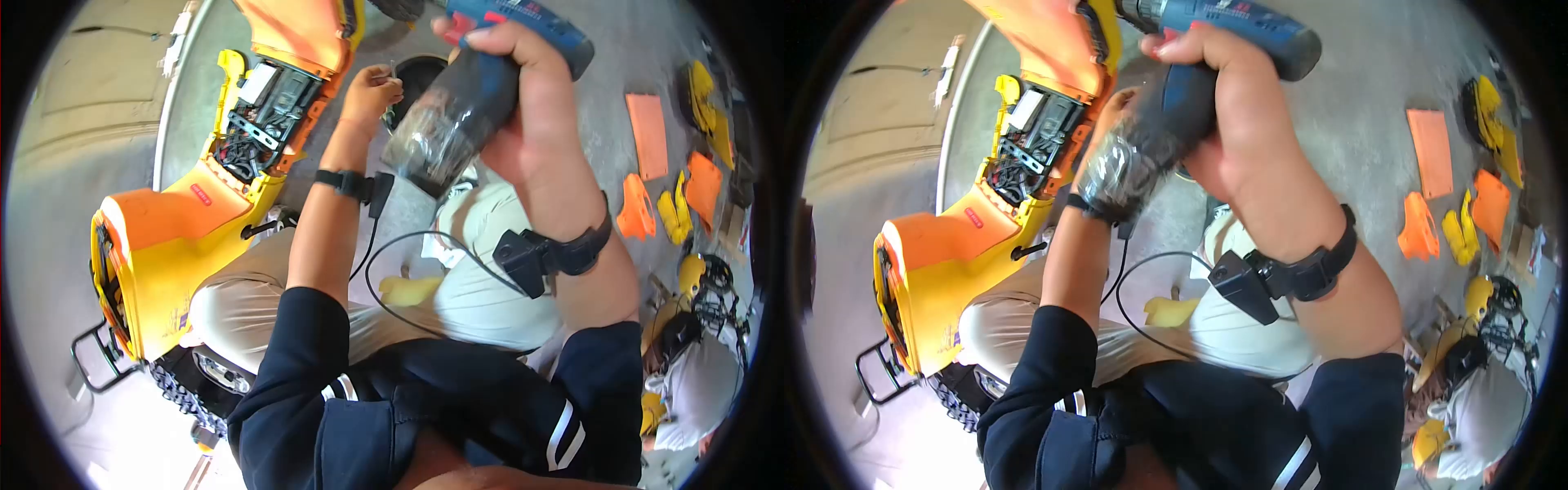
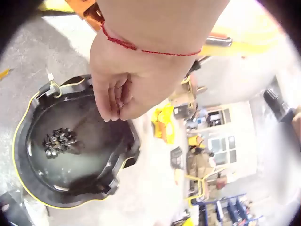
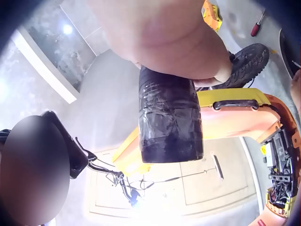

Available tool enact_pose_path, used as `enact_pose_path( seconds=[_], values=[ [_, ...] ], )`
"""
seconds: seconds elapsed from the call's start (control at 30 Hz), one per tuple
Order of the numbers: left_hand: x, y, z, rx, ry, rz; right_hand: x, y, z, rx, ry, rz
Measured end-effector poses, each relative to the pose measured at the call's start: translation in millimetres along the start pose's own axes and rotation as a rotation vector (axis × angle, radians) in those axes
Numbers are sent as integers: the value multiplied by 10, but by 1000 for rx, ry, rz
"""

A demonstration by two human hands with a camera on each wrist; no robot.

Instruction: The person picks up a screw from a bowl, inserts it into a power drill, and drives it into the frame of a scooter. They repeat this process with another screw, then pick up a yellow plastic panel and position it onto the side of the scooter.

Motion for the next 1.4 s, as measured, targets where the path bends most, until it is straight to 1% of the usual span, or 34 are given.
enact_pose_path(
  seconds=[0.03,0.1,0.17,0.2,0.3,0.37,0.43,0.47,0.53,0.57,0.63,0.67,0.7,0.73,0.77,0.8,0.83,0.9,0.97,1.0,1.17,1.23,1.27,1.3,1.37,1.4],
  values=[
    [111,142,-30,-39,-38,112,65,-24,28,-8,-41,-4],
    [627,407,147,-137,-36,460,150,-121,224,-81,-61,45],
    [1232,624,535,-58,-119,520,230,-209,422,-182,-67,75],
    [1467,694,691,-71,-178,530,256,-216,490,-244,-78,98],
    [2056,932,1182,-91,-244,583,331,-349,745,-402,-41,213],
    [2369,1049,1485,-99,-241,605,305,-449,940,-522,-6,258],
    [2680,1132,1732,-152,-319,608,219,-618,1221,-622,153,219],
    [2808,1171,1884,-161,-369,614,205,-670,1315,-657,170,222],
    [3045,1207,2189,-194,-423,595,175,-727,1424,-799,138,173],
    [3126,1218,2308,-217,-442,589,162,-753,1438,-826,152,176],
    [3231,1203,2532,-204,-494,591,181,-787,1421,-942,106,163],
    [3254,1183,2640,-170,-495,578,205,-774,1393,-949,83,172],
    [3247,1176,2712,-136,-495,568,259,-757,1341,-959,92,182],
    [3212,1164,2736,-129,-544,521,310,-744,1283,-1005,90,138],
    [3151,1159,2726,-126,-554,536,354,-730,1267,-1046,79,98],
    [3095,1155,2713,-114,-595,478,390,-749,1330,-1012,101,136],
    [3046,1152,2711,-100,-631,419,412,-748,1284,-1017,94,151],
    [2958,1146,2719,-86,-606,460,447,-725,1163,-1083,26,139],
    [2924,1158,2689,4,-685,441,453,-734,1103,-1057,16,179],
    [2886,1167,2643,-3,-733,437,466,-749,1079,-1046,25,190],
    [2806,1285,2495,-29,-738,423,525,-805,906,-1012,4,218],
    [2796,1287,2484,63,-910,210,537,-840,877,-976,22,257],
    [2758,1318,2417,32,-925,218,564,-847,836,-972,14,256],
    [2774,1366,2407,36,-915,216,601,-850,786,-963,0,275],
    [2844,1428,2453,294,-1084,-370,641,-844,736,-946,-16,288],
    [2803,1459,2405,298,-1106,-383,664,-866,714,-952,-27,286]
  ],
)
Point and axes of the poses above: each hand's wrist, its own z-axis away from the middle knuckle, its own y-axis out of the back of the hand, x = y × z, the point moved 3 cm from there along -z, towards the middle knuckle, and after that the axes turned 13 degrees about x, right-handed, at the moved point
